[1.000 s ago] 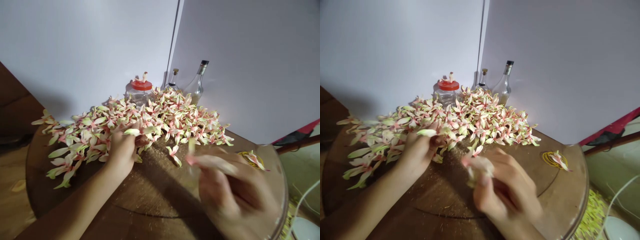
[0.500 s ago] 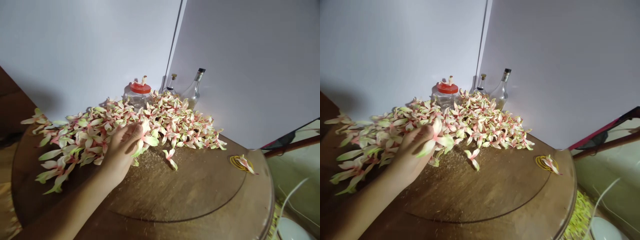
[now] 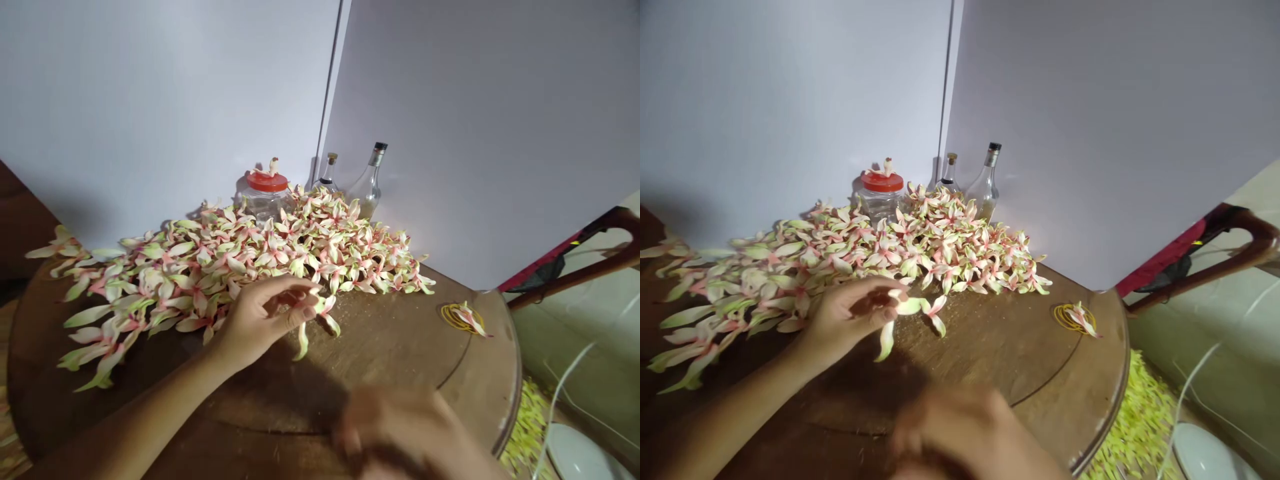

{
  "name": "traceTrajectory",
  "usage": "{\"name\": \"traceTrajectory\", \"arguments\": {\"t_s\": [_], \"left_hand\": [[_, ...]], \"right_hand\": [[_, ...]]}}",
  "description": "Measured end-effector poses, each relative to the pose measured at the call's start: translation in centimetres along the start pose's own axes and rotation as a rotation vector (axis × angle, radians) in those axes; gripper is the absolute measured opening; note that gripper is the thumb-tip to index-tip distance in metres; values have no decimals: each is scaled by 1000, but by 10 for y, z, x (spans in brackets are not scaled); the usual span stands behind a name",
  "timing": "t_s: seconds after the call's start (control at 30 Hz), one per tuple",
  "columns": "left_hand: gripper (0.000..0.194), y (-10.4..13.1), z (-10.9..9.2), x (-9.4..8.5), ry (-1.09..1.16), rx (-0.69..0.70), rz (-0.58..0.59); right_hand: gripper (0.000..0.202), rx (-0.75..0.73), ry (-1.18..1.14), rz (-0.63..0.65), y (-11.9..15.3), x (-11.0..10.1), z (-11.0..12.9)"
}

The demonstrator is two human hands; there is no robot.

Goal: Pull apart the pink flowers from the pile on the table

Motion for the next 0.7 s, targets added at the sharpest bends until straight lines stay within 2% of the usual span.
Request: {"name": "traceTrajectory", "arguments": {"t_s": [0.1, 0.2, 0.27, 0.4, 0.57, 0.7], "left_hand": [[21, 0, 5, 2, 37, -20, -64], [25, -2, 15, 1, 82, -81, -196], [22, -2, 19, 2, 45, -85, -201], [15, 0, 19, 6, -29, -18, -132], [11, 2, 13, 8, -54, 18, -127], [11, 3, 9, 9, -16, 19, -121]], "right_hand": [[21, -305, -35, -210, -67, -17, 1], [19, -384, -235, -325, -106, -17, -16], [17, -355, -375, -342, -111, -10, -30], [16, -298, -533, -372, -99, -5, -43], [13, -320, -494, -349, -98, -10, -37], [15, -327, -458, -383, -98, -13, -38]]}}
Point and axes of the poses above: each hand's wrist, its own y-axis away from the middle knuckle, its own x-axis out of the palm, z = x × y, the point moved 4 cm from there along -y, towards the middle knuckle, and after that the axes turned 8 degrees about -y, right-handed, at the moved point
